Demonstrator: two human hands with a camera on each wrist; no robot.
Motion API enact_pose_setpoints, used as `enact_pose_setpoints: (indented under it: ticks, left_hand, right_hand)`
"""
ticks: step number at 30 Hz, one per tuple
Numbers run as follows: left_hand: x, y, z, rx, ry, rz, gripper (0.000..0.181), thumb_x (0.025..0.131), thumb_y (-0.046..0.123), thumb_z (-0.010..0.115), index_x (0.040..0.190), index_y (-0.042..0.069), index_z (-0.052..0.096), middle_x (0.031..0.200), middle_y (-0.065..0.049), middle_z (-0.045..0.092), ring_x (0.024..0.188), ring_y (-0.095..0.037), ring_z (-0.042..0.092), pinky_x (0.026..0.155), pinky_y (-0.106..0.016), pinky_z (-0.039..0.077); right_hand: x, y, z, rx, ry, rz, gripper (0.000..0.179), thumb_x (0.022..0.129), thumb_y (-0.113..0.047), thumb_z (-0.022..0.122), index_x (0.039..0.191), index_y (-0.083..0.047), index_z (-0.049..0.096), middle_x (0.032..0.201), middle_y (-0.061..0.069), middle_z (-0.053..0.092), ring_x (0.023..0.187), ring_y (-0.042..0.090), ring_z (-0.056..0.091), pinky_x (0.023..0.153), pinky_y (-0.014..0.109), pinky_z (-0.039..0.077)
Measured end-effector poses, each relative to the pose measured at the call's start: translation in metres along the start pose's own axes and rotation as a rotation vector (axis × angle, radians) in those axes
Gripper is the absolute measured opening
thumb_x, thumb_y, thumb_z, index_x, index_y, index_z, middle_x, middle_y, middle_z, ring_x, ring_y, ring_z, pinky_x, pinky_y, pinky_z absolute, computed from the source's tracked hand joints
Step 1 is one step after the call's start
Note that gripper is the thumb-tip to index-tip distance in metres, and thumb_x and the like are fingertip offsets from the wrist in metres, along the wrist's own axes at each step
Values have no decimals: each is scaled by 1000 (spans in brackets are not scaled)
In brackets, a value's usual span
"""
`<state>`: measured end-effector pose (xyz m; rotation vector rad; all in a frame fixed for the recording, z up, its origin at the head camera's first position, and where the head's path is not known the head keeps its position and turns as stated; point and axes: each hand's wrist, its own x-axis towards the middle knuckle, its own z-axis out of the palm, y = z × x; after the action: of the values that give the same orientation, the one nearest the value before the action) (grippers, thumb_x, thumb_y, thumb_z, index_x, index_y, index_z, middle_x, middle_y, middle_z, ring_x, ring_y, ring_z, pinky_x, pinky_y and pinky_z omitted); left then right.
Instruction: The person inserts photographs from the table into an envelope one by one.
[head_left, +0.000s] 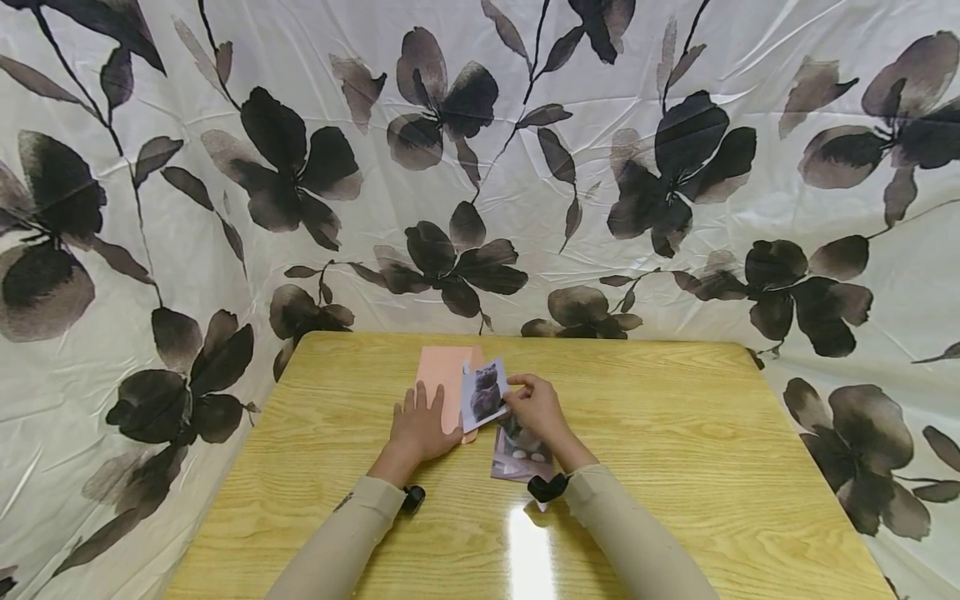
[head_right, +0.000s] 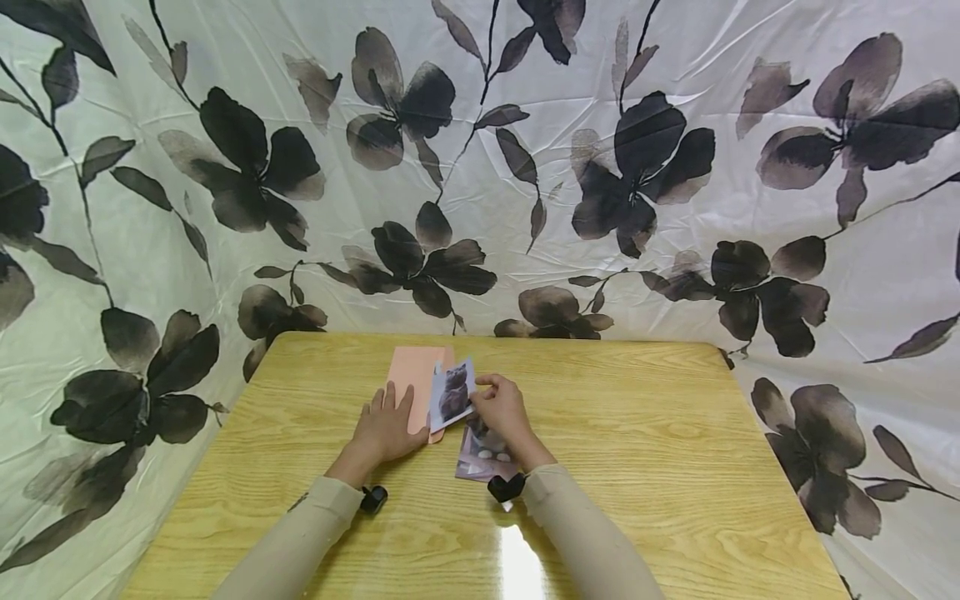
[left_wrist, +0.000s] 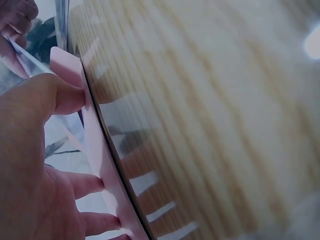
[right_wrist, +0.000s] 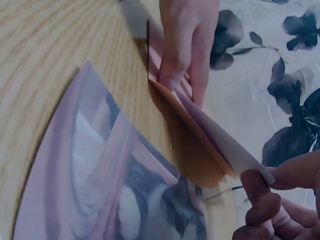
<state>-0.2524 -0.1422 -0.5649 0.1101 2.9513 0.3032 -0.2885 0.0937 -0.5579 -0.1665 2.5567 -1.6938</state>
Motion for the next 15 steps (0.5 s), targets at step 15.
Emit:
enact_pose_setpoints:
  ticks: [15]
  left_hand:
    - [0, 0, 1, 1, 7, 0, 92, 100, 54, 61, 170, 5, 29, 172, -36, 18, 159, -54, 21, 123, -72, 24]
  right_hand:
    - [6, 1, 10, 52, 68, 5, 31, 100, -6, 72, 130, 0, 75, 82, 9, 74, 59, 11, 55, 51, 25, 40]
